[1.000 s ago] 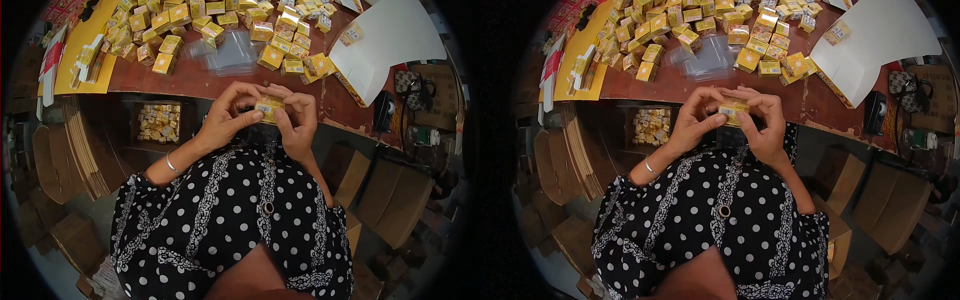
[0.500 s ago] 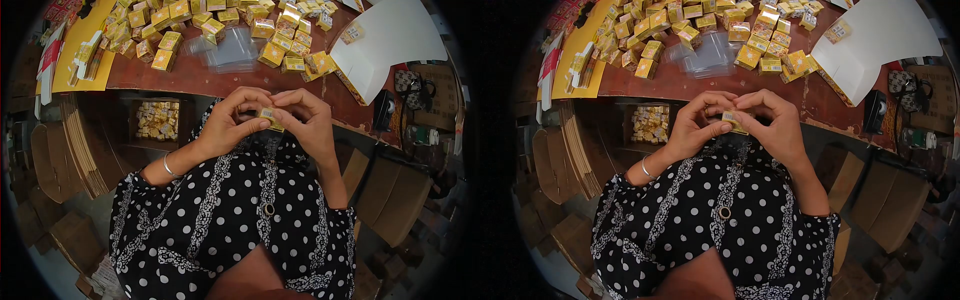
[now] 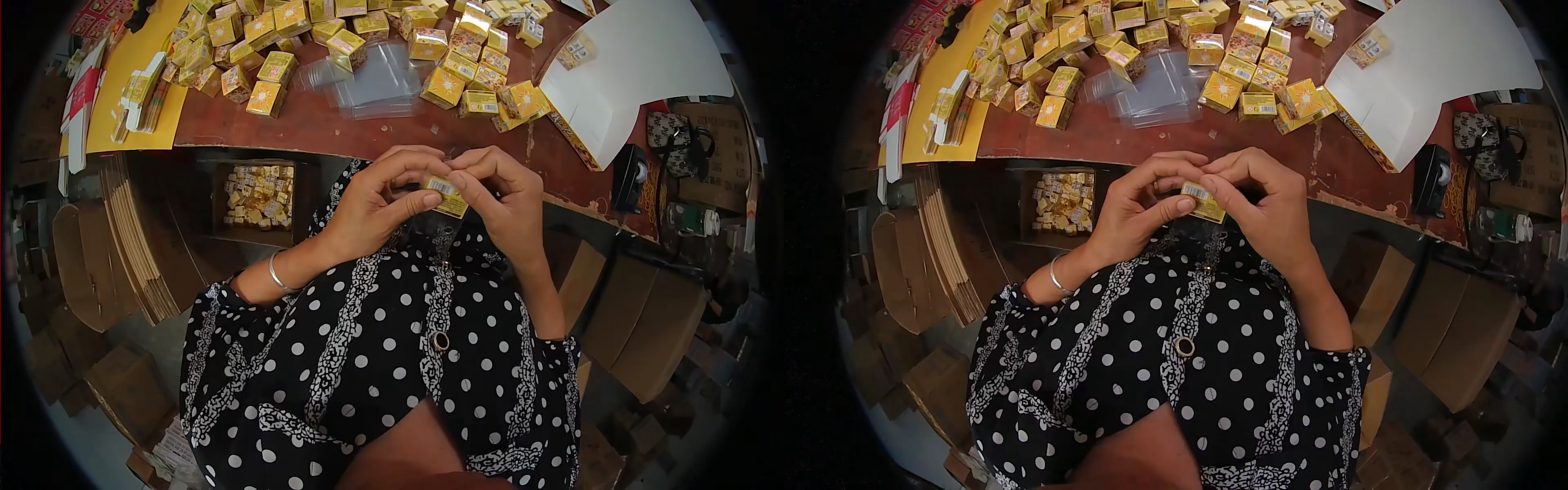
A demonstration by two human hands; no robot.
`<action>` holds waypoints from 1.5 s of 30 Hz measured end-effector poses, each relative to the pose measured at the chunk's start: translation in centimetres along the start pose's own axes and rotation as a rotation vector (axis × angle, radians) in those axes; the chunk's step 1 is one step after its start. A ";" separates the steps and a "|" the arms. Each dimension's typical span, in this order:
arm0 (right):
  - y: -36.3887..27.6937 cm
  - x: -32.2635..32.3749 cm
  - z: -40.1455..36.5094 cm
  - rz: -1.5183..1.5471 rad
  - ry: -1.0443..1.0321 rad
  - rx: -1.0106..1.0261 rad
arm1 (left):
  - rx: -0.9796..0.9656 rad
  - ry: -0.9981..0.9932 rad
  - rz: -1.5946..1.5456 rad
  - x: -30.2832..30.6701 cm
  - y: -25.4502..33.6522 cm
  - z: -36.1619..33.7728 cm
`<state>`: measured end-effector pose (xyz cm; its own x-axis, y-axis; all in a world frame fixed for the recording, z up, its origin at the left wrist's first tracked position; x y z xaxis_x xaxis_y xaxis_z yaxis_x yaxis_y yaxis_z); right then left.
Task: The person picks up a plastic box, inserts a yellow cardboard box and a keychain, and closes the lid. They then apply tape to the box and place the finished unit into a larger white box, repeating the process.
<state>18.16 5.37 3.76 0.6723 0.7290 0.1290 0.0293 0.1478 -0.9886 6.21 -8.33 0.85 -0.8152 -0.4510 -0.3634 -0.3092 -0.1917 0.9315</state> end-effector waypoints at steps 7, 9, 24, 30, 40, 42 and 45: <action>-0.1 0.0 -0.7 -0.042 -0.077 0.210 | -0.035 0.063 -0.004 0.4 0.4 0.2; -0.8 -0.3 -0.7 0.170 0.022 -0.082 | -0.154 0.135 -0.047 0.8 1.4 1.1; -3.2 8.1 19.6 -0.871 0.049 0.215 | 0.041 -0.266 0.590 2.9 3.7 3.9; 5.4 12.5 28.7 -1.524 0.123 0.032 | 0.172 -0.035 0.230 5.2 2.1 4.1; 6.5 12.1 28.6 -1.541 0.106 -0.072 | 0.115 0.021 0.158 5.6 2.2 4.6; 6.4 11.8 28.1 -1.557 0.115 -0.032 | 0.101 0.050 0.128 5.2 2.0 4.6; 5.2 11.4 27.1 -1.503 0.090 0.046 | 0.005 0.074 0.137 5.1 2.3 4.3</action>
Point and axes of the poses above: each hand's wrist, its own z-axis towards the middle knuckle, its own x-axis out of the back of the hand, y = z × x, the point moved 4 cm from there along z, towards the middle knuckle, and after that the axes turned 9 degrees about y, right-handed, at the moved point
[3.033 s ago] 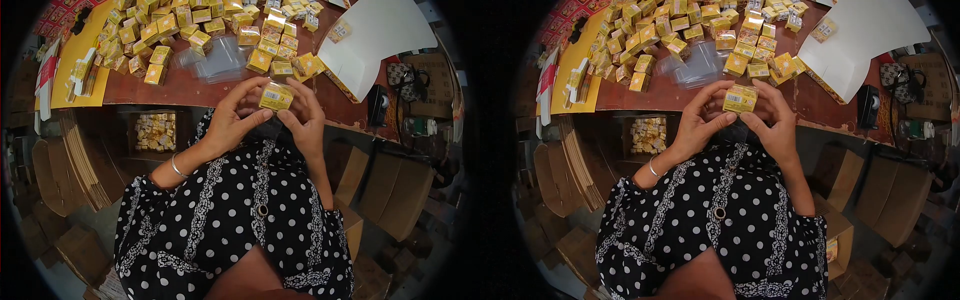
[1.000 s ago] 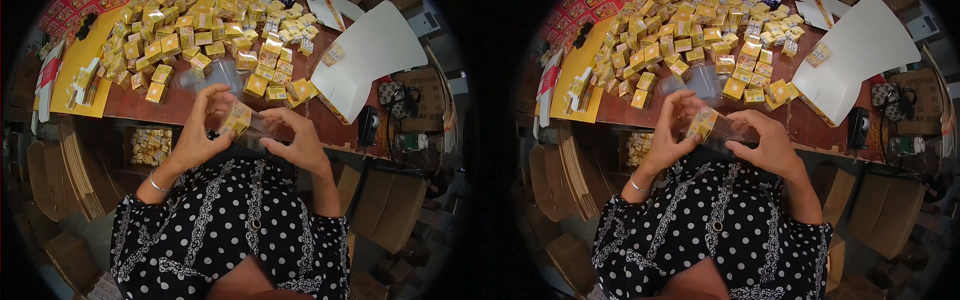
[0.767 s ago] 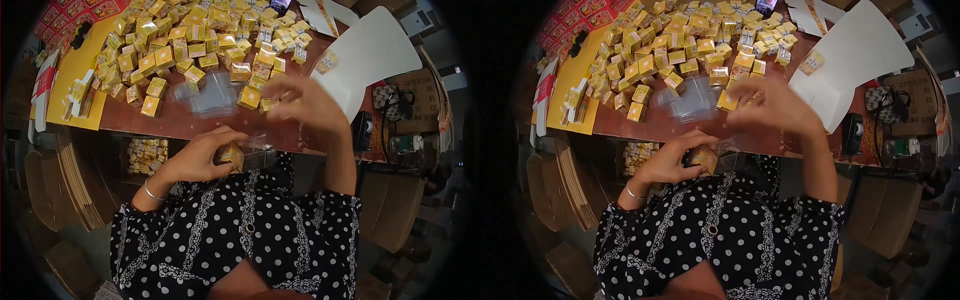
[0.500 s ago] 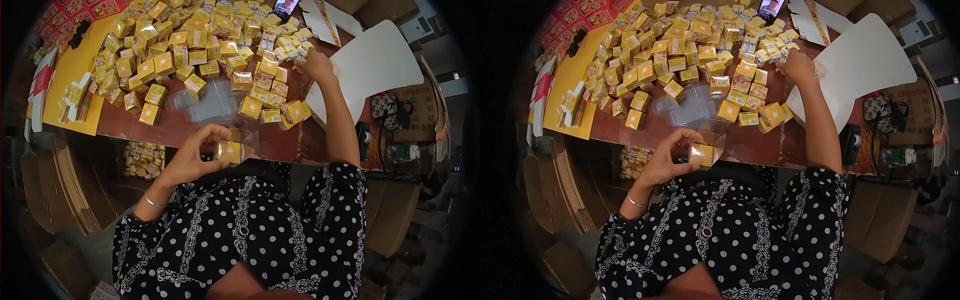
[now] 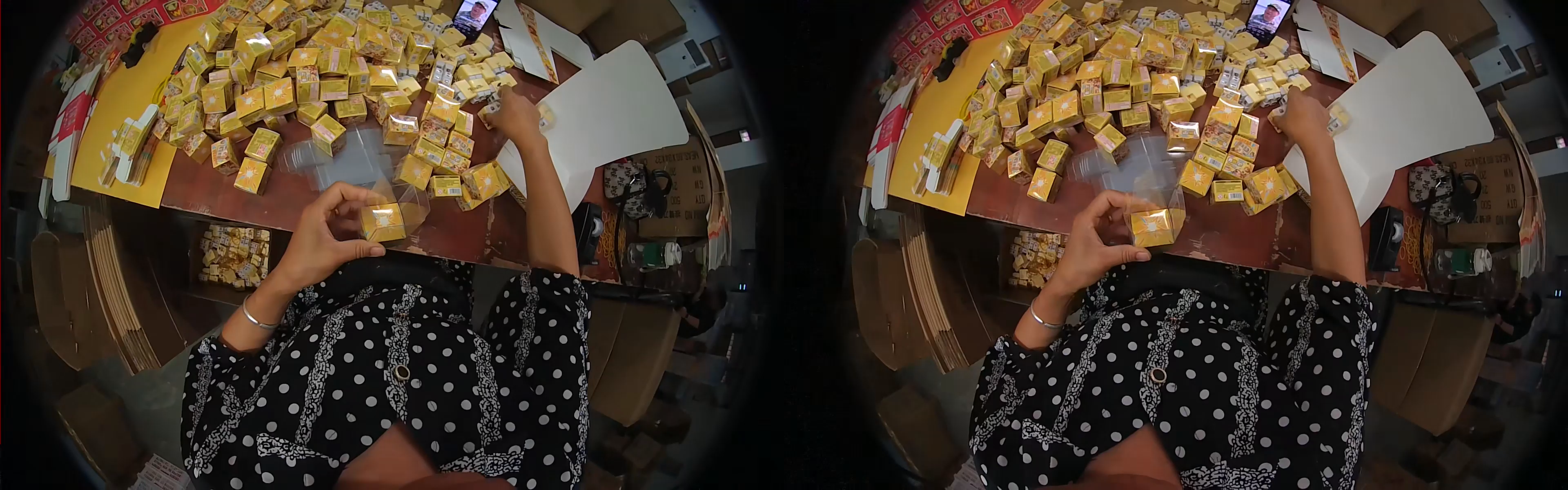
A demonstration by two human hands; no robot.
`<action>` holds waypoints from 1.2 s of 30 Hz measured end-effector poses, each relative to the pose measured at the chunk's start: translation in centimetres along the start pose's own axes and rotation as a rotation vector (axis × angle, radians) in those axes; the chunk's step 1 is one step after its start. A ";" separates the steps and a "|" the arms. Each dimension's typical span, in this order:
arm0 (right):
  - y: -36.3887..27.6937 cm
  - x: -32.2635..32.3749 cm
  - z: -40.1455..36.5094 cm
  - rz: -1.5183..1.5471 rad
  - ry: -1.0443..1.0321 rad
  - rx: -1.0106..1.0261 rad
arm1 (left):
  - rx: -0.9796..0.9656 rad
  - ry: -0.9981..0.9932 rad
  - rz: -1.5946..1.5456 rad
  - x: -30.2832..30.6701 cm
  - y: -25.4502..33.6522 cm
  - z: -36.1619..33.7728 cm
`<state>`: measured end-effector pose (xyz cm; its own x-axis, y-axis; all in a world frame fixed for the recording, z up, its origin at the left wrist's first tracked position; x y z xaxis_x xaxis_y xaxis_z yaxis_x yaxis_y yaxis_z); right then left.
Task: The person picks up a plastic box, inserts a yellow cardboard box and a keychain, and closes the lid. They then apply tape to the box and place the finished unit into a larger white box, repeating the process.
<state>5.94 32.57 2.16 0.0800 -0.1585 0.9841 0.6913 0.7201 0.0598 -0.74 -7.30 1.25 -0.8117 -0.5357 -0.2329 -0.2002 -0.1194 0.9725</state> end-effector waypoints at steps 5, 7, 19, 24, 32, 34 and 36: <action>-0.3 5.5 -5.2 0.477 0.315 0.195 | -0.025 0.069 -0.050 0.8 0.6 -0.6; -1.2 8.6 -8.2 0.811 0.153 0.145 | -0.026 0.061 -0.061 0.6 0.3 -0.5; -4.7 18.7 -19.0 0.912 0.257 0.522 | -0.056 -0.017 -0.168 -1.9 0.9 -0.8; -5.3 19.9 -21.3 0.740 0.319 0.639 | 0.078 -0.324 -0.614 -2.7 1.3 -1.1; -8.6 19.4 -23.6 0.782 0.249 0.705 | 0.173 -0.531 -0.837 -6.0 1.9 -1.0; -8.1 19.8 -23.4 0.833 0.185 0.696 | 0.164 -0.540 -0.823 -6.4 1.6 -0.6; -7.4 19.7 -23.1 0.891 0.115 0.683 | 0.079 -0.597 -0.731 -6.7 1.0 -0.6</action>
Point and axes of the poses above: each hand's wrist, its own z-axis towards the middle knuckle, its own x-axis out of the back of the hand, y = z × x, the point moved 4 cm from there along z, towards the middle knuckle, and after that the axes turned 9 degrees about y, right-handed, at the moved point
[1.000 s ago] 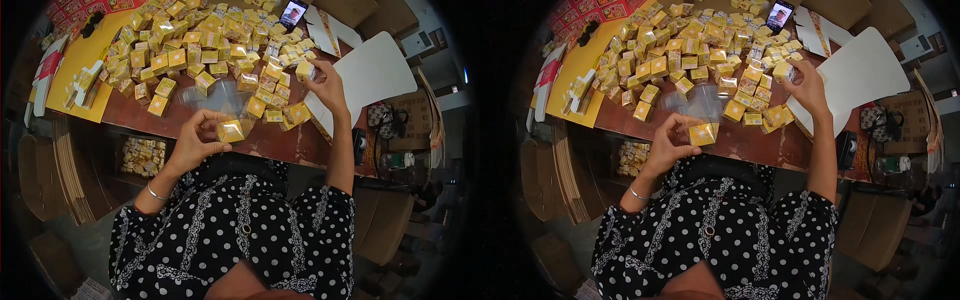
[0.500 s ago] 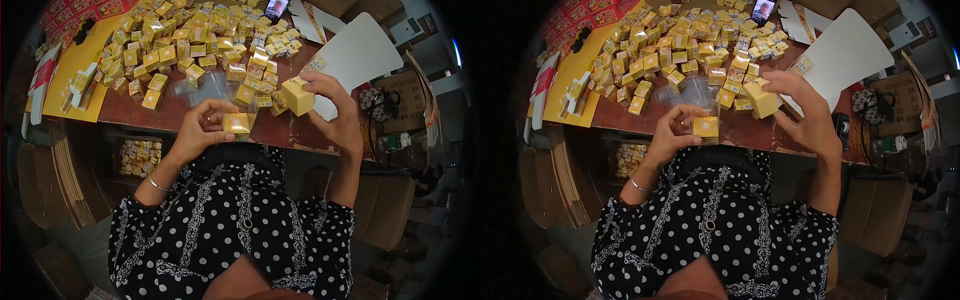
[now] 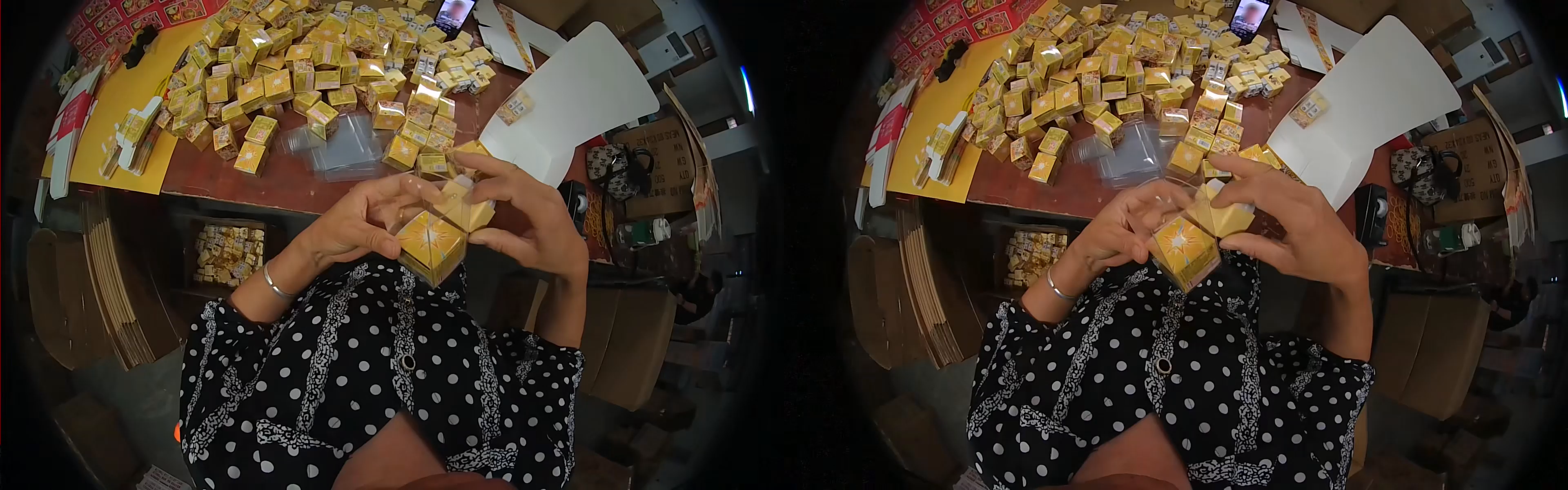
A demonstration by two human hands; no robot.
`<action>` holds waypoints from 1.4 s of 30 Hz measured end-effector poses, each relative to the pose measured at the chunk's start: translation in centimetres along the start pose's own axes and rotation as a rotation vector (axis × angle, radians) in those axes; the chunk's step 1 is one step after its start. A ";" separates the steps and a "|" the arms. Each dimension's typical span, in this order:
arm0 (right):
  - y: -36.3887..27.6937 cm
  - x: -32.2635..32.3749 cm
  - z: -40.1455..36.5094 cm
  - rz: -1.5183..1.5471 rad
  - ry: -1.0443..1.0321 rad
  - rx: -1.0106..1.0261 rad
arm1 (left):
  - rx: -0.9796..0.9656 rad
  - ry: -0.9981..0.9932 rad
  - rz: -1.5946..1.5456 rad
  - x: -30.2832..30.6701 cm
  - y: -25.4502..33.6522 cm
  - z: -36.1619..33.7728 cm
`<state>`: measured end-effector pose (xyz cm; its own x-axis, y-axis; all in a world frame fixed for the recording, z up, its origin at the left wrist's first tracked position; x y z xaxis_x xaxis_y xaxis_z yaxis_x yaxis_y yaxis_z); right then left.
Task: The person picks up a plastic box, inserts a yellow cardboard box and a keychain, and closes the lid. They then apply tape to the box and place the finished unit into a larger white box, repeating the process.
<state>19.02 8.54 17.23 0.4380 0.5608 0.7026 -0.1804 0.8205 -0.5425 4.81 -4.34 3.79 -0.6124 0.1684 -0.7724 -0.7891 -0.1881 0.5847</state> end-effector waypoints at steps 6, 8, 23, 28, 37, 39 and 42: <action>0.9 -0.3 0.3 0.040 -0.166 -0.066 | 0.002 0.058 0.201 -1.2 1.0 -0.2; 0.5 -0.3 0.8 -0.128 -0.062 -0.146 | 0.017 0.103 0.250 -1.4 1.7 -0.4; -0.1 3.9 1.0 -0.121 -0.009 -0.079 | 0.245 0.315 0.499 2.0 1.1 -1.5; -0.5 2.4 2.4 -0.046 -0.107 0.048 | 0.233 0.176 0.535 1.9 -0.6 -1.1; 1.5 0.3 2.5 0.079 -0.276 -0.004 | 0.241 0.172 0.420 0.4 0.1 -1.3; 1.7 -0.1 2.2 0.112 -0.299 -0.038 | 0.196 0.245 0.363 0.1 0.5 -1.3; 1.2 -0.9 1.2 0.122 -0.164 -0.088 | 0.161 0.367 0.502 0.1 0.6 -1.9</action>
Point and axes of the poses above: each hand's wrist, its own z-axis towards the middle knuckle, its own x-axis out of the back of the hand, y = z × x, the point moved 4 cm from there along z, towards the middle knuckle, and after that the axes turned 9 degrees about y, right-handed, at the moved point
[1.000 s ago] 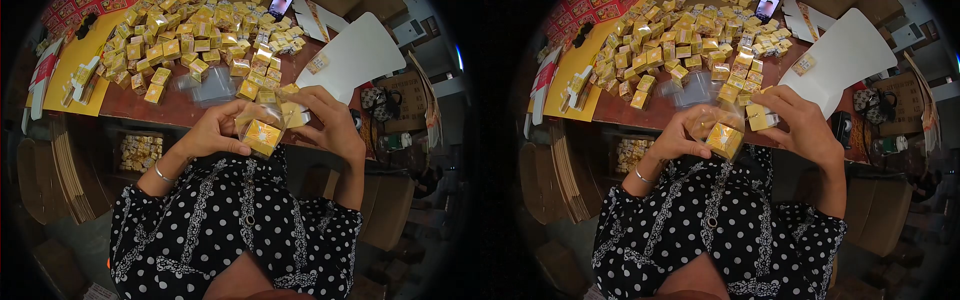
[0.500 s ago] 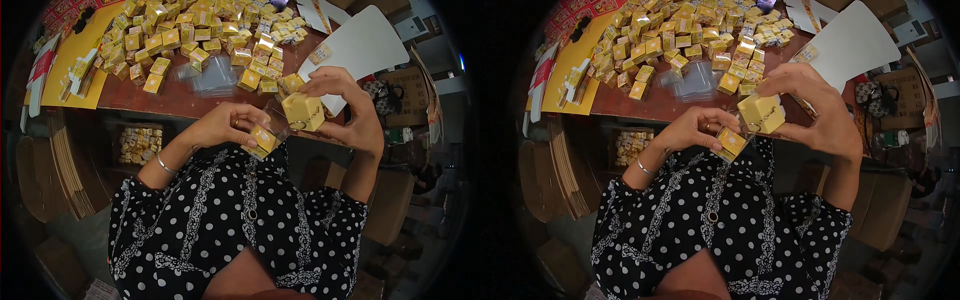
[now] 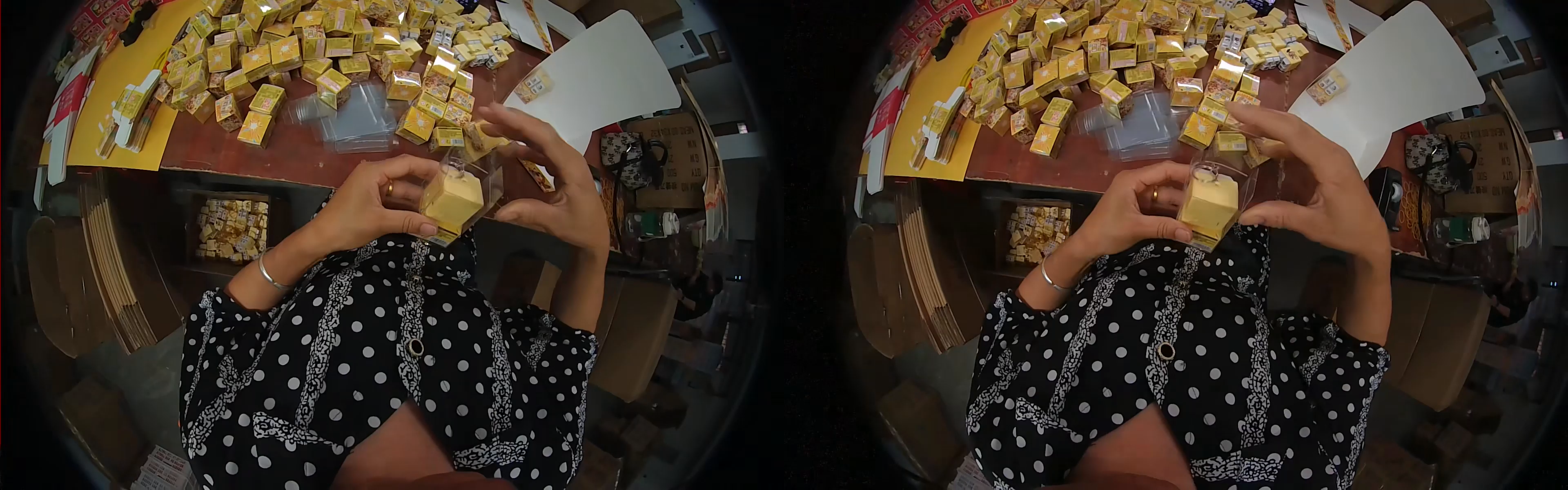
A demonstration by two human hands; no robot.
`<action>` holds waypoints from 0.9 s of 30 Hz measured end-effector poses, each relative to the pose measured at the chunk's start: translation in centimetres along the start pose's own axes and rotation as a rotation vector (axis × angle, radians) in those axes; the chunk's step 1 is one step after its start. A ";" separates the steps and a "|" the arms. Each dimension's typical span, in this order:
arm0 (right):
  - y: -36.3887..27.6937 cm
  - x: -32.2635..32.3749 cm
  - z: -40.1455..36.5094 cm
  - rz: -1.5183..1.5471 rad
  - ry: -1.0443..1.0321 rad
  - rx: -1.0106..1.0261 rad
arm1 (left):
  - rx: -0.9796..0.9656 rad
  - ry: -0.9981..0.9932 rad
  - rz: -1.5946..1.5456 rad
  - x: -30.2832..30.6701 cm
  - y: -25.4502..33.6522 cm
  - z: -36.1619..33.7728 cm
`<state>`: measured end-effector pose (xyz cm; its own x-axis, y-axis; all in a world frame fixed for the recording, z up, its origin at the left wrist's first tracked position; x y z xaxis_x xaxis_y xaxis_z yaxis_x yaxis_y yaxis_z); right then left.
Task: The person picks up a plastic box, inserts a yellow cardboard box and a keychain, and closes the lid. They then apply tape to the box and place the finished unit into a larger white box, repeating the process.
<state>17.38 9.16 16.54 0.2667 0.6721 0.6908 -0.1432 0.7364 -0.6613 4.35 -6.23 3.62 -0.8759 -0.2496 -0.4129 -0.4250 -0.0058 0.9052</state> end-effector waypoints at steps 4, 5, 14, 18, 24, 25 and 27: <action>2.2 -3.9 -4.0 0.335 0.368 -0.284 | -0.179 0.096 -0.030 -0.4 0.6 -0.9; 2.5 -5.2 -4.7 0.441 0.446 -0.304 | -0.217 0.121 -0.036 -0.5 0.6 -1.0; -0.4 -4.3 -5.0 0.029 0.852 -0.063 | -0.704 0.257 0.438 -0.9 0.4 -1.3; -2.7 -3.5 -2.8 -0.387 0.668 0.112 | -0.798 0.291 0.543 -1.4 1.3 -1.1; -2.9 -3.3 -1.7 -0.465 0.578 0.139 | -0.936 0.302 0.709 -1.4 2.4 -1.5; -3.0 -3.3 -1.7 -0.475 0.597 0.215 | -0.936 0.298 0.709 -1.4 2.5 -1.5; -2.3 -3.4 -1.7 -0.407 0.633 0.220 | -0.929 0.320 0.742 -1.4 2.6 -1.5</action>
<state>18.41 5.00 15.23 0.8216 0.2229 0.5246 -0.0857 0.9582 -0.2729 4.77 -7.34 6.71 -0.6853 -0.7111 0.1571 0.5900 -0.4158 0.6921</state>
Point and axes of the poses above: each hand's wrist, its own z-axis towards the middle knuckle, its own x-axis out of the back of the hand, y = z × x, the point moved 4 cm from there along z, towards the middle knuckle, and after that the axes turned 9 degrees about y, right-handed, at the moved point
